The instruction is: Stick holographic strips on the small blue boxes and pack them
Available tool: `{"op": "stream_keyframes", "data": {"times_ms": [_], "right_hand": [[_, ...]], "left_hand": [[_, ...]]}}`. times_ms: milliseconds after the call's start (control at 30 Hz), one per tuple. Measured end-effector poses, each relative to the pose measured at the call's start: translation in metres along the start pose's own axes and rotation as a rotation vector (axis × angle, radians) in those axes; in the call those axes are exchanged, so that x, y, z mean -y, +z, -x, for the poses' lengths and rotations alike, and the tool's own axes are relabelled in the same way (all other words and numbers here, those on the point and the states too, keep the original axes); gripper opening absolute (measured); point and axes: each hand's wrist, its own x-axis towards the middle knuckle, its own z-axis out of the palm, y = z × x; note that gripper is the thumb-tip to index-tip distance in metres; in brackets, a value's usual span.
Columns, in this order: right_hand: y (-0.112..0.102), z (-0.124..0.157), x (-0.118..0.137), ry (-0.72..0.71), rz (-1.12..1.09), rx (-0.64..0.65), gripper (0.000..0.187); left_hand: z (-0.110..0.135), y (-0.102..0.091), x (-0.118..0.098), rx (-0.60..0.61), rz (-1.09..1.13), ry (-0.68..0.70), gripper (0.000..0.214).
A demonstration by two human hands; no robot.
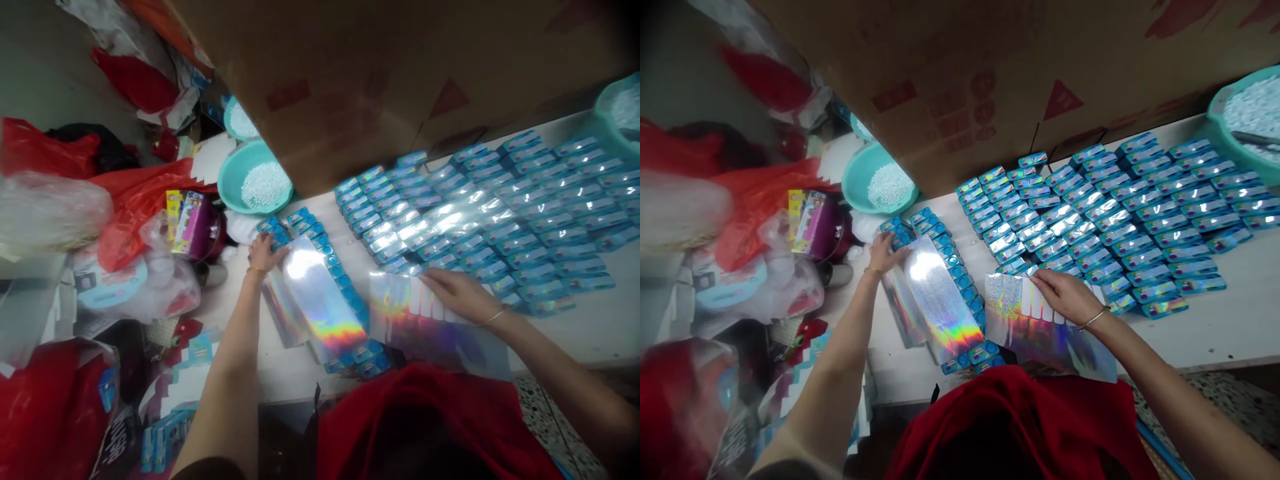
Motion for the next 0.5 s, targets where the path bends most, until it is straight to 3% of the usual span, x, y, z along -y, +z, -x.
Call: {"op": "stream_keyframes", "data": {"times_ms": [133, 267, 500], "right_hand": [[0.012, -0.011, 0.005, -0.028, -0.012, 0.038, 0.037], [0.013, -0.020, 0.020, -0.071, 0.002, 0.051, 0.037], [0.006, -0.013, 0.025, -0.071, -0.017, 0.032, 0.038]], "left_hand": [[0.021, 0.011, -0.020, 0.016, -0.038, 0.087, 0.074], [0.024, 0.016, -0.036, 0.012, -0.028, 0.035, 0.069], [0.034, -0.004, -0.028, 0.048, 0.037, 0.030, 0.051]]}}
